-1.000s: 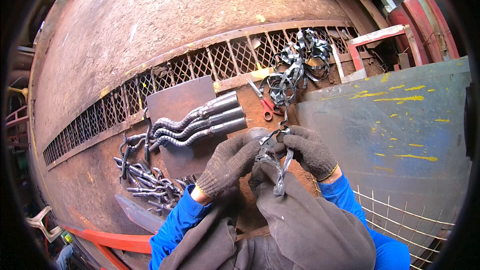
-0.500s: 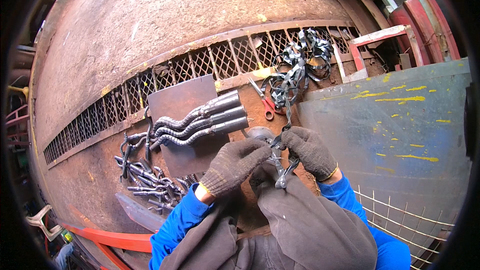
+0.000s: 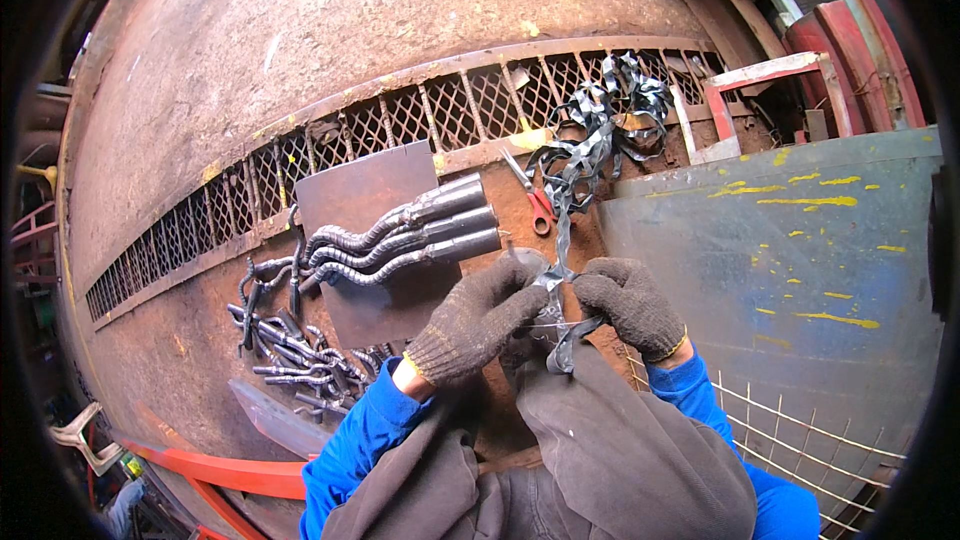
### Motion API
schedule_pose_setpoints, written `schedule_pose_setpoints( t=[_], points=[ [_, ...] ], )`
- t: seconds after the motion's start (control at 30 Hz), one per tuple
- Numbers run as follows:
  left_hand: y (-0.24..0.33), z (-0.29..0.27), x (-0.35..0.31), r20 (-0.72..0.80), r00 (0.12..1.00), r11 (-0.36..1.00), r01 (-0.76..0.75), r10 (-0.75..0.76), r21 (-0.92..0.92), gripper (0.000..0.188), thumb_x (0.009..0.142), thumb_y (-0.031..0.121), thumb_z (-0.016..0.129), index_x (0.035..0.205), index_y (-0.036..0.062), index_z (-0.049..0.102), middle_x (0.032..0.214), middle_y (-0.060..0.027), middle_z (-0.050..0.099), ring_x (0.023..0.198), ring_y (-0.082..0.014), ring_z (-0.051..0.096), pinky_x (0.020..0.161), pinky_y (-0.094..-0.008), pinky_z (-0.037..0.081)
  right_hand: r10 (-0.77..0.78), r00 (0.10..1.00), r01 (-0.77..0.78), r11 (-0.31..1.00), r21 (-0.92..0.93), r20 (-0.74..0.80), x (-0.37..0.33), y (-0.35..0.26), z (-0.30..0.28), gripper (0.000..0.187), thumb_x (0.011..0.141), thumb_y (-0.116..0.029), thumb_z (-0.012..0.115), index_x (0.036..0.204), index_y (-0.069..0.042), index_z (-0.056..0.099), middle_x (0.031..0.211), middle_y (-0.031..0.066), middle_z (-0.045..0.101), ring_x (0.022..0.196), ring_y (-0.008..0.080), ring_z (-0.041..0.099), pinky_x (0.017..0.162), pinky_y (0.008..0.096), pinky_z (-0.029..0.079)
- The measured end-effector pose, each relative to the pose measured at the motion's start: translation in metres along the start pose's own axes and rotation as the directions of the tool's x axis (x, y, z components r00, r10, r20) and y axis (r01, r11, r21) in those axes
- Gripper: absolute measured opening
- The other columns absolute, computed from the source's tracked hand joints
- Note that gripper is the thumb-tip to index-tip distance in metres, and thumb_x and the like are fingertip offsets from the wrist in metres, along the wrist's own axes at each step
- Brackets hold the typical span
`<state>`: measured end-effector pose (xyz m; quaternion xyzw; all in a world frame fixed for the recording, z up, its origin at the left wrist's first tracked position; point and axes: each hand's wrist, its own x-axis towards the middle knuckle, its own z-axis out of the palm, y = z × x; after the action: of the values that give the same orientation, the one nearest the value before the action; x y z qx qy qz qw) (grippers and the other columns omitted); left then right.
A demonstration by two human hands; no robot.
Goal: The person wraps a bundle of metal pipes with a black strap, threading the strap through a buckle and tightening it around the pipes. The person repeatedly adjusts the strap and buckle to secure the bundle.
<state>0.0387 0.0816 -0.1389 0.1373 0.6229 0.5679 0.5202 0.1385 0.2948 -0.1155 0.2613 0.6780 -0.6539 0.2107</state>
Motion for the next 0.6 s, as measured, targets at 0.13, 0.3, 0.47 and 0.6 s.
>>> schedule_pose_setpoints(
  t=[0.13, 0.3, 0.47, 0.6],
  points=[
    [0.003, 0.006, -0.003, -0.036, 0.999, 0.995, -0.011, 0.008, -0.095, 0.029, 0.1, 0.024, 0.06, 0.113, -0.0011, 0.065, 0.091, -0.0034, 0.066, 0.081, -0.0091, 0.059, 0.074, -0.0275, 0.051, -0.001, 1.0, 0.002, 0.999, -0.039, 0.025, 0.0, 0.0, -0.002, 0.028, 0.095, -0.023, 0.063, 0.099, 0.003, 0.073, 0.08, 0.0058, 0.067, 0.07, 0.0106, 0.06, 0.064, 0.0289, 0.05],
    [0.001, 0.002, 0.002, -0.022, 0.999, 0.999, 0.047, -0.047, -0.017, 0.025, 0.099, 0.022, 0.06, 0.106, -0.0013, 0.065, 0.089, -0.0041, 0.066, 0.081, -0.0102, 0.06, 0.074, -0.0279, 0.051, -0.121, 0.991, 0.119, 0.992, -0.046, -0.057, 0.0, 0.004, 0.004, 0.027, 0.098, -0.022, 0.059, 0.098, 0.002, 0.07, 0.085, 0.0077, 0.069, 0.07, 0.0114, 0.062, 0.064, 0.0294, 0.051],
    [-0.001, -0.001, 0.001, -0.108, 0.993, 0.999, -0.042, 0.046, 0.034, 0.026, 0.096, 0.019, 0.059, 0.111, -0.0021, 0.063, 0.092, -0.0078, 0.069, 0.083, -0.0128, 0.065, 0.076, -0.0293, 0.052, -0.063, 0.996, 0.063, 0.998, -0.016, -0.069, 0.0, 0.001, -0.008, 0.025, 0.098, -0.02, 0.056, 0.097, 0.002, 0.068, 0.081, 0.0061, 0.065, 0.067, 0.0125, 0.061, 0.06, 0.0287, 0.05],
    [0.005, 0.007, 0.001, -0.123, 0.992, 0.956, -0.049, 0.013, -0.289, 0.027, 0.094, 0.015, 0.059, 0.112, -0.004, 0.064, 0.095, -0.0099, 0.072, 0.087, -0.0152, 0.068, 0.08, -0.0301, 0.054, -0.208, 0.978, 0.202, 0.969, -0.146, -0.032, 0.001, 0.015, -0.017, 0.023, 0.095, -0.019, 0.055, 0.094, 0.001, 0.066, 0.076, 0.0074, 0.06, 0.063, 0.0146, 0.06, 0.057, 0.0289, 0.048]
  ],
)
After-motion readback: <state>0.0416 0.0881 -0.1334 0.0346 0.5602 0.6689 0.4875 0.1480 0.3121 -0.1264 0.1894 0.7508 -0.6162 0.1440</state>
